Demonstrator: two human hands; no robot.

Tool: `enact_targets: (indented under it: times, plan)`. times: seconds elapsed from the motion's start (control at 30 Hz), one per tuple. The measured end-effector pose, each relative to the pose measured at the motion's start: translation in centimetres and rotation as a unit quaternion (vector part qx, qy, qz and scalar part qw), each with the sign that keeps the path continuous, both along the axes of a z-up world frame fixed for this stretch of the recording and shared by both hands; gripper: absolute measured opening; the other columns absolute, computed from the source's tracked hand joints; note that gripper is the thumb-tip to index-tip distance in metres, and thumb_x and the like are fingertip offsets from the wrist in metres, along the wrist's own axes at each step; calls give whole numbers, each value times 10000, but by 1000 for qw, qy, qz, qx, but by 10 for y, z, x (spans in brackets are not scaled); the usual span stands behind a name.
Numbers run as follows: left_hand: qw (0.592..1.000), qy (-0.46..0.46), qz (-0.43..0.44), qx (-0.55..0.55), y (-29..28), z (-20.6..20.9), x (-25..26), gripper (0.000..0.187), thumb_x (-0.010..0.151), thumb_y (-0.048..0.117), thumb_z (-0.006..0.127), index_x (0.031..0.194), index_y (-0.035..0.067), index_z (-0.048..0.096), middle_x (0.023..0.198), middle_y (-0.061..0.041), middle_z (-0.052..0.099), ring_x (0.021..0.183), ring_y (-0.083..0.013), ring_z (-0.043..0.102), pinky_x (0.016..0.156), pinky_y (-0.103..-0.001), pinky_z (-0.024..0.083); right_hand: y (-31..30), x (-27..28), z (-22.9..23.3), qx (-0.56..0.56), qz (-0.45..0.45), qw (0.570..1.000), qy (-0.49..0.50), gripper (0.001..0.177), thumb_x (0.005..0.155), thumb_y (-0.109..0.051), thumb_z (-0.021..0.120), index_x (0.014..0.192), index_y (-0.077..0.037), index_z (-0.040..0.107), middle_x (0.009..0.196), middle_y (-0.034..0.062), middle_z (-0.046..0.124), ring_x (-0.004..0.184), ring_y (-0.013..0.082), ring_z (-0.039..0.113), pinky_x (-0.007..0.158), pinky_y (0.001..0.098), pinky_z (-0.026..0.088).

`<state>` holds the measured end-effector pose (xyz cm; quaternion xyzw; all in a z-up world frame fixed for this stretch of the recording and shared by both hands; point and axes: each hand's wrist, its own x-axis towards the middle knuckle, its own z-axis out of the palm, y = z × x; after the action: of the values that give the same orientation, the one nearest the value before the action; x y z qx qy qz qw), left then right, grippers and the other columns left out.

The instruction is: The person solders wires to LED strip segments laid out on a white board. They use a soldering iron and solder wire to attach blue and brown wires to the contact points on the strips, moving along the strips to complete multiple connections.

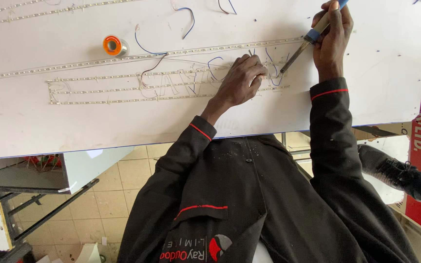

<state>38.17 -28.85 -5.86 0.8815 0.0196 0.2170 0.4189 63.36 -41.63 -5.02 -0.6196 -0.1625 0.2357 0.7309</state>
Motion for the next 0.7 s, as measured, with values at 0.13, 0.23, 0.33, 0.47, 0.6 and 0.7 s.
enact_targets:
  times: [0.13, 0.23, 0.33, 0.47, 0.6, 0.7]
  plan:
    - [1000, 17, 2, -5, -1, -2, 2, 174, 975, 22, 586, 1008, 122, 724, 981, -39, 572, 916, -269, 524, 882, -416, 425, -2, -3, 5, -3, 12, 1000, -15, 382, 1142, -543, 614, 1097, -164, 636, 850, 78, 657, 504, 65, 311, 477, 240, 235]
    - [1000, 18, -3, -11, 0, -2, 0, 144, 973, 16, 581, 969, 123, 677, 965, -26, 563, 888, -251, 496, 869, -406, 407, -1, -1, 1, 8, 9, 1000, -20, 344, 1165, -498, 609, 1113, -159, 641, 847, 89, 662, 498, 77, 323, 483, 253, 257]
    - [1000, 16, -9, -15, 1, -4, 0, 146, 949, 15, 596, 972, 136, 673, 967, -23, 554, 895, -250, 501, 869, -407, 405, 0, 1, -4, 6, 2, 1000, -15, 376, 1154, -522, 628, 1096, -150, 632, 840, 87, 663, 513, 84, 339, 504, 255, 276]
    - [1000, 17, -5, -20, 1, 0, -1, 123, 958, 41, 592, 970, 136, 669, 967, -29, 572, 900, -257, 510, 870, -423, 399, 0, 0, -4, 26, -4, 1000, 2, 348, 1152, -482, 648, 1088, -140, 630, 836, 102, 669, 518, 77, 356, 487, 250, 270]
    - [1000, 24, -1, -19, 1, 1, -1, 132, 961, 41, 595, 962, 139, 684, 959, -14, 565, 886, -239, 508, 865, -404, 397, -3, 0, -4, 25, 17, 999, -11, 358, 1166, -501, 641, 1109, -148, 628, 877, 95, 662, 555, 83, 370, 511, 254, 281]
    - [999, 22, -1, -29, 1, 1, -1, 137, 969, 53, 585, 960, 141, 689, 954, -13, 572, 886, -240, 509, 859, -411, 389, -2, -4, 1, 15, 18, 999, -22, 337, 1184, -479, 609, 1105, -152, 610, 874, 93, 660, 555, 77, 343, 505, 248, 273]
